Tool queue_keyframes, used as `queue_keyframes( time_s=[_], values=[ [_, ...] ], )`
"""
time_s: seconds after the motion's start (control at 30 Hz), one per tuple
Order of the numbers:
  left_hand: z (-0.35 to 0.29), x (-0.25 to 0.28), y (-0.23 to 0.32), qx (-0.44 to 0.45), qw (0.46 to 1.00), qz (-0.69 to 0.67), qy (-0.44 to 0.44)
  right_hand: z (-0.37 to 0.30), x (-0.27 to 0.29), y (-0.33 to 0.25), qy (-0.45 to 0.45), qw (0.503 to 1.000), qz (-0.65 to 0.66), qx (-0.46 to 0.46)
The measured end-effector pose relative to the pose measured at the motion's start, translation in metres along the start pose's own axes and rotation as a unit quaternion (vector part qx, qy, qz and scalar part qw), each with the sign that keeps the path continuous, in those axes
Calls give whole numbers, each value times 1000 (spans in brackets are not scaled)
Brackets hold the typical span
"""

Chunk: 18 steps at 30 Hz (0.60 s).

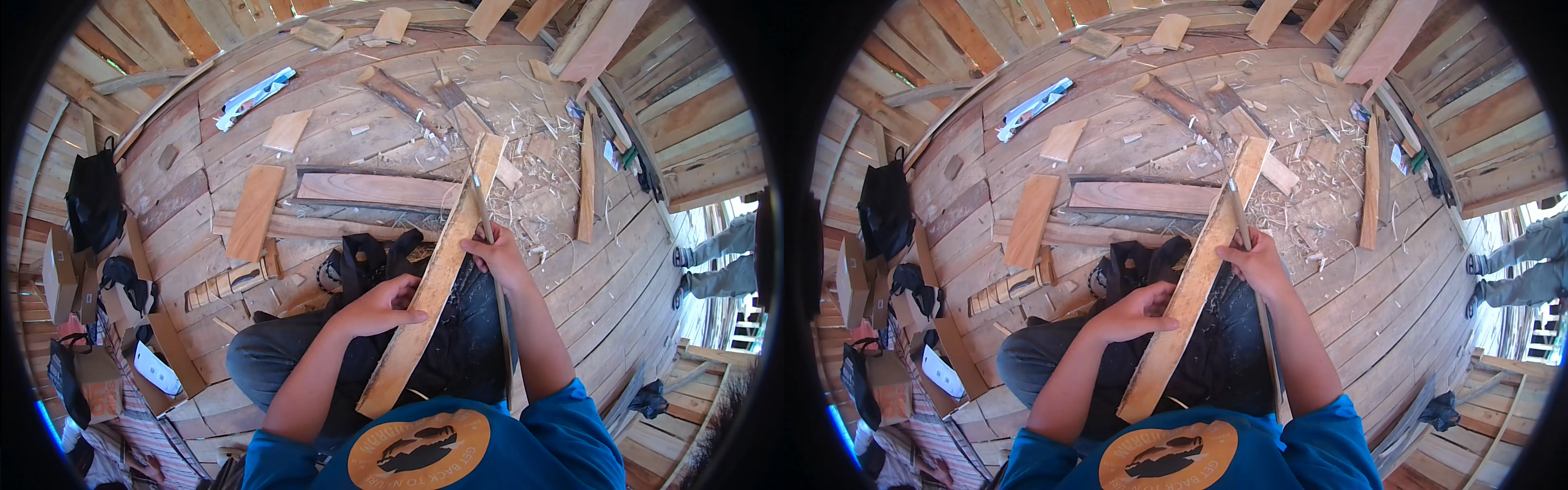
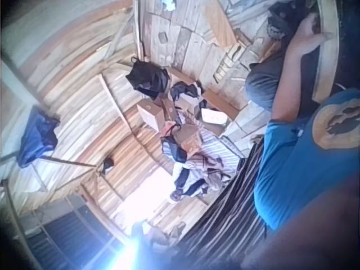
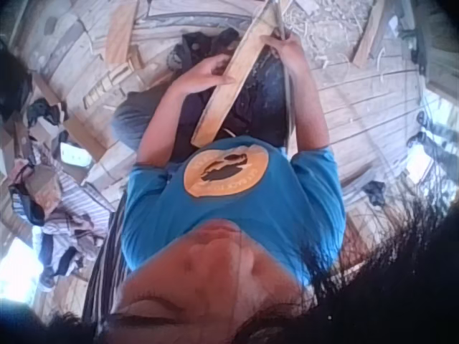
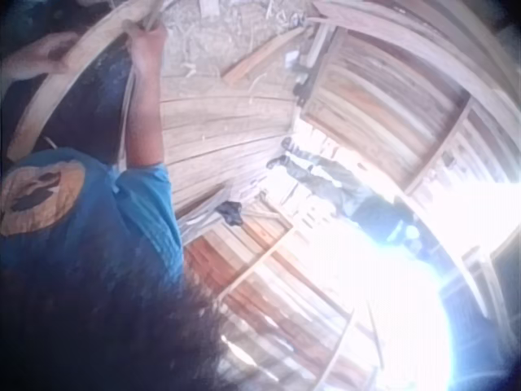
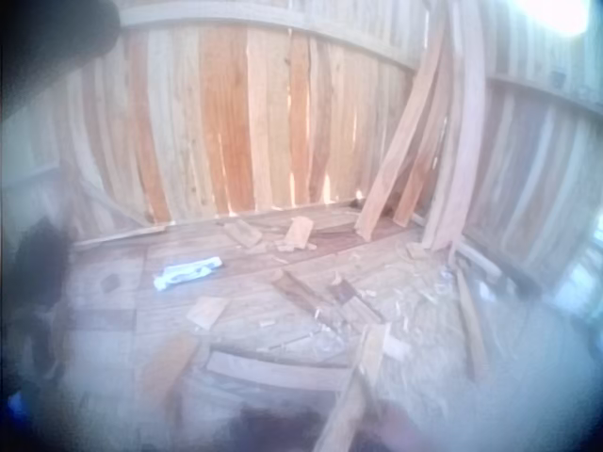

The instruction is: The person saws a wooden slat while sitting on a wooden floor, repeatedly drawing the blade across the surface.

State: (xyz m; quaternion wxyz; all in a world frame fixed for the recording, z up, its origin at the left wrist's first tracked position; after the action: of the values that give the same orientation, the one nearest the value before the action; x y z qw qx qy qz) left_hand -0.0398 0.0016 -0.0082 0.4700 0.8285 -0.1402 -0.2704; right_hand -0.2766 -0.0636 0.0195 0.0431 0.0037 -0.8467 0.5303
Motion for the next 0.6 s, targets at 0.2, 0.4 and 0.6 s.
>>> queue_keyframes(
  time_s=[0.2, 0.4, 0.6],
  values=[
    [-8, 2, 9, 39, 990, 93, -99, 2, 18, 2, -24, 990, 137, -29],
    [-18, -11, -3, -18, 933, 329, -145, 2, 20, -1, -31, 982, 180, -44],
    [-25, -23, -8, -26, 976, 193, -94, 2, 24, 0, -22, 988, 150, -42]
  ],
)
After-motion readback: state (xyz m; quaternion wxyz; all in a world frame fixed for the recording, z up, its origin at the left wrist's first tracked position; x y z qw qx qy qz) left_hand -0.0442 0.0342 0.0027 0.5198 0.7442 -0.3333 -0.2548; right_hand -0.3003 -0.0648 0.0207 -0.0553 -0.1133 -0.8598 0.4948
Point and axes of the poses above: each hand's wrist, its own z-axis towards the middle knuckle, its own x-axis out of the back of the hand, y = z × x, the point moved 1 cm from there along z, towards the middle knuckle, and after that the axes turned 9 degrees about y, right-handed, at the moved point
